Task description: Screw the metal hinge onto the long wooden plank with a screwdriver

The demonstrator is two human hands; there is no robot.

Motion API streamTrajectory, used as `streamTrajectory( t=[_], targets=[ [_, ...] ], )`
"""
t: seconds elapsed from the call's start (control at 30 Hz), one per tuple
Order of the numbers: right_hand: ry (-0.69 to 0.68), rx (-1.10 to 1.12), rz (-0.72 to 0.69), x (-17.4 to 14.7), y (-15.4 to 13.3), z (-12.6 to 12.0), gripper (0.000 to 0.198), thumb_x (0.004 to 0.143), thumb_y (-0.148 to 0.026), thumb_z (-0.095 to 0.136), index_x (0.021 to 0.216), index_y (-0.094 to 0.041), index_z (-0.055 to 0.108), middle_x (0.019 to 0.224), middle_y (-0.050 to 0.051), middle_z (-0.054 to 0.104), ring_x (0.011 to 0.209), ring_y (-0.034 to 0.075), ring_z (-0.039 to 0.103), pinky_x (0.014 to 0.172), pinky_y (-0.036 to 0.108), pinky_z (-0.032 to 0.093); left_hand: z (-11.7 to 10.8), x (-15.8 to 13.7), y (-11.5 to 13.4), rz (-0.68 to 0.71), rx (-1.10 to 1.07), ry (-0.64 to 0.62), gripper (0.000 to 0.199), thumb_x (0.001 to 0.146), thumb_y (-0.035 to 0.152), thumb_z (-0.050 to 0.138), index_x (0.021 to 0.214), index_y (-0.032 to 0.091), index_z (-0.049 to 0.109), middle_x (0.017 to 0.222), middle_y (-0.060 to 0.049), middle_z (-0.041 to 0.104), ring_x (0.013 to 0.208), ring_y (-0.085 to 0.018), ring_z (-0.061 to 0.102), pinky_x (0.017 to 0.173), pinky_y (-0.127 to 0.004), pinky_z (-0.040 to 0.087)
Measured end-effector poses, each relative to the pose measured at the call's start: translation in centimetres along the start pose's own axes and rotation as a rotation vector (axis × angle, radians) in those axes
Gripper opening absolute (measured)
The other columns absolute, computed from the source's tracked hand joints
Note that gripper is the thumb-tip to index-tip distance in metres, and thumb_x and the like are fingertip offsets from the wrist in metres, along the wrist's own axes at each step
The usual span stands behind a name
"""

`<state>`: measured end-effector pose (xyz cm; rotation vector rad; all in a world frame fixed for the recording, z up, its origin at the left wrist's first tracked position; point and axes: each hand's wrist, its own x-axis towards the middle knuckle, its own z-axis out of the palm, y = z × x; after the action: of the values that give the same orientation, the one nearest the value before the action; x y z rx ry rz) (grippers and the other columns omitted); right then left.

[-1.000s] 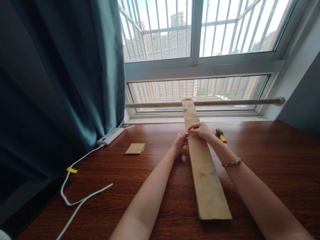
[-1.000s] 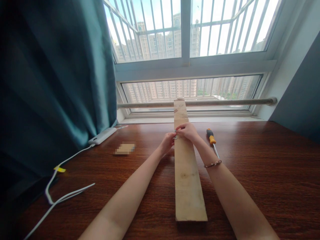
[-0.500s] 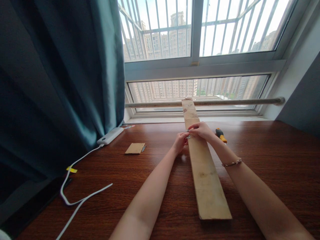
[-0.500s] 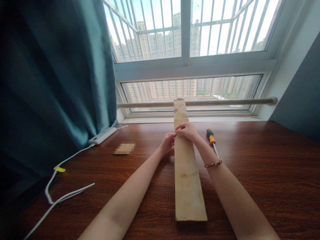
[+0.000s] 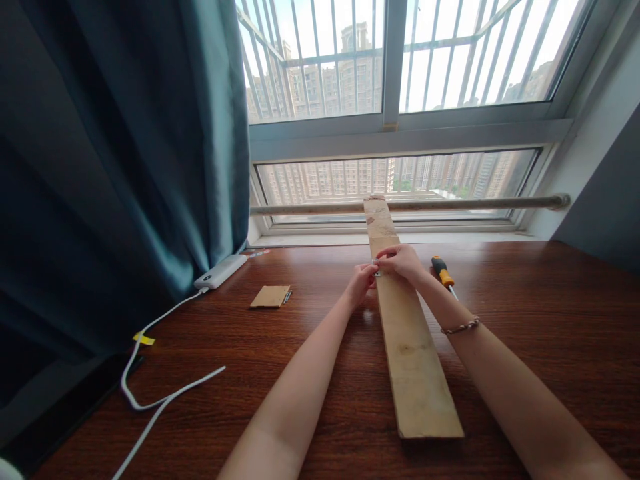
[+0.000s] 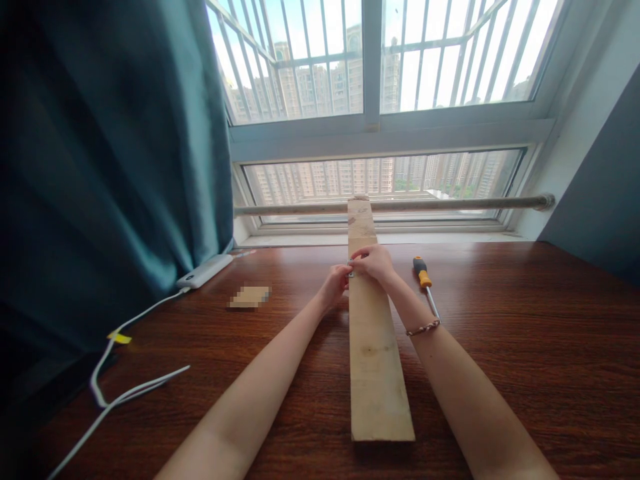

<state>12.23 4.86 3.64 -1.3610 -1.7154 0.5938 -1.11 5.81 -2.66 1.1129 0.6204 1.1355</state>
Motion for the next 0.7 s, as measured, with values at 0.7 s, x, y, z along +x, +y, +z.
streamTrajectory(
  t=[0.7],
  targets=[
    [0.093,0.480,0.099,0.57,0.82,-0.29,0.042,0.059,-0.049,0.067,0.076,-0.011,0.069,0.060,0.003,0.060,0.054,0.013,0.050,0.051,0.024,0.038,-0.19,0.07,0.06,-0.054,-0.073,0.012,0.021,0.062,0.031,0.063,0.061,0.013,0.053,0.052,0.002,0.046,0.040,-0.004,0.033,0.039,-0.021,0.015]
  ],
)
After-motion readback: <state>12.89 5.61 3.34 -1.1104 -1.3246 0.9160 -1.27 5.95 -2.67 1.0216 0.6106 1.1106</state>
